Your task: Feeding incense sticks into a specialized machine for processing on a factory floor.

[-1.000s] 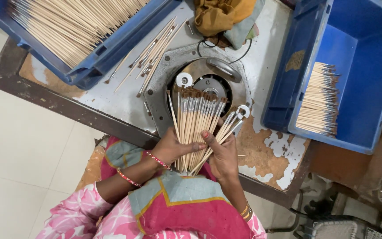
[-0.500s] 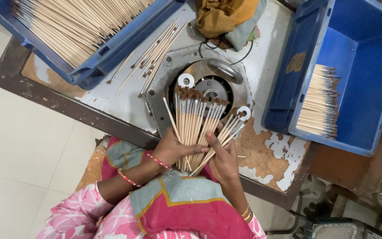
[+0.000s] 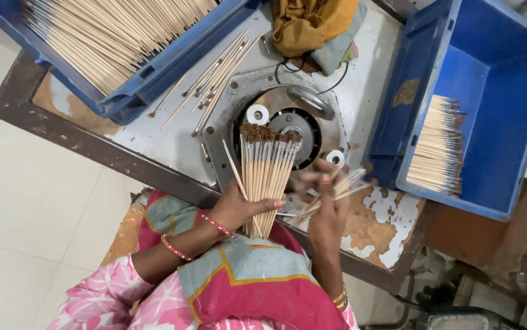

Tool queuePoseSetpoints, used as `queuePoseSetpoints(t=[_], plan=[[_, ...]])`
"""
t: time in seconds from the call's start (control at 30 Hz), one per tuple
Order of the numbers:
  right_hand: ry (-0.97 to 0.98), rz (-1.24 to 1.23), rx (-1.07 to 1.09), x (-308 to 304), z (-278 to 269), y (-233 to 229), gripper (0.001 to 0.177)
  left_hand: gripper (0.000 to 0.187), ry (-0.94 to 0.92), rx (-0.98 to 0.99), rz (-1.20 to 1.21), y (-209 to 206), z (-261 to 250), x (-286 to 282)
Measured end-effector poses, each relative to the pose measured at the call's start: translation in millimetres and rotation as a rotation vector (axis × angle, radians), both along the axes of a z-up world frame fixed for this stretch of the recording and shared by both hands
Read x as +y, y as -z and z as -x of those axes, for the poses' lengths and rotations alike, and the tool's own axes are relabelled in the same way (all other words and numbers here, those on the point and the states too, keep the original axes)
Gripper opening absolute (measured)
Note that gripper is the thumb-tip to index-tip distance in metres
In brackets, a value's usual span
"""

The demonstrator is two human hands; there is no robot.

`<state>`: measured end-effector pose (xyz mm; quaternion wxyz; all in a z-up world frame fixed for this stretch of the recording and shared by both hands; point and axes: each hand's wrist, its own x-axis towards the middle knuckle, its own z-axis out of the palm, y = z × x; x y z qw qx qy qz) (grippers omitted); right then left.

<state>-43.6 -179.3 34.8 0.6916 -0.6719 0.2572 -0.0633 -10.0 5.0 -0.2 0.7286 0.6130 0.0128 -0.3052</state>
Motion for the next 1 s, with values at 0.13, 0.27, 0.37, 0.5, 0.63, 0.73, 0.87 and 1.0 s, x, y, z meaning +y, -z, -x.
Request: queuePoseSetpoints(t=[0.13, 0.27, 0.37, 0.5, 0.63, 0.73, 0.87, 1.0], plan=[[-0.038, 0.015, -0.119, -30.1, 1.6, -2.2, 0.025, 0.054, -0.026, 0.094, 0.157, 3.2, 0.4, 4.7], [-0.516, 0.461, 0.002, -24.7, -9.0, -2.0, 0.015, 0.056, 0.023, -0.016, 0.210, 17.7, 4.7, 3.7], [-0.443, 0.444, -0.017, -33.7, -37.2, -13.3, 0.017, 0.051, -0.087, 0.044, 0.230, 9.8, 0.2, 20.1], [-0.409, 0.399, 0.062, -1.1, -107.6, -33.6, 0.027, 0.044, -0.271, 0.163, 0.277, -4.2, -2.5, 66.2], [-0.710, 0.623, 0.012, 71.4, -167.6, -42.0, 0.037, 0.043, -0.353, 0.091, 0.257, -11.0, 10.5, 79.3], [-0.476, 0.249, 0.067, 59.3, -150.7, -27.9, 0.045, 0.041, -0.399, 0.100, 0.301, -15.0, 1.1, 75.9], [-0.574, -0.539, 0.163, 18.5, -71.0, -13.2, 0.054, 0.043, -0.295, 0.103, 0.432, -9.8, -7.1, 39.5], [-0.116, -0.594, 0.186, -2.5, -12.8, 4.1, 0.057, 0.046, 0.032, -0.091, 0.382, -10.8, -17.3, -8.2]])
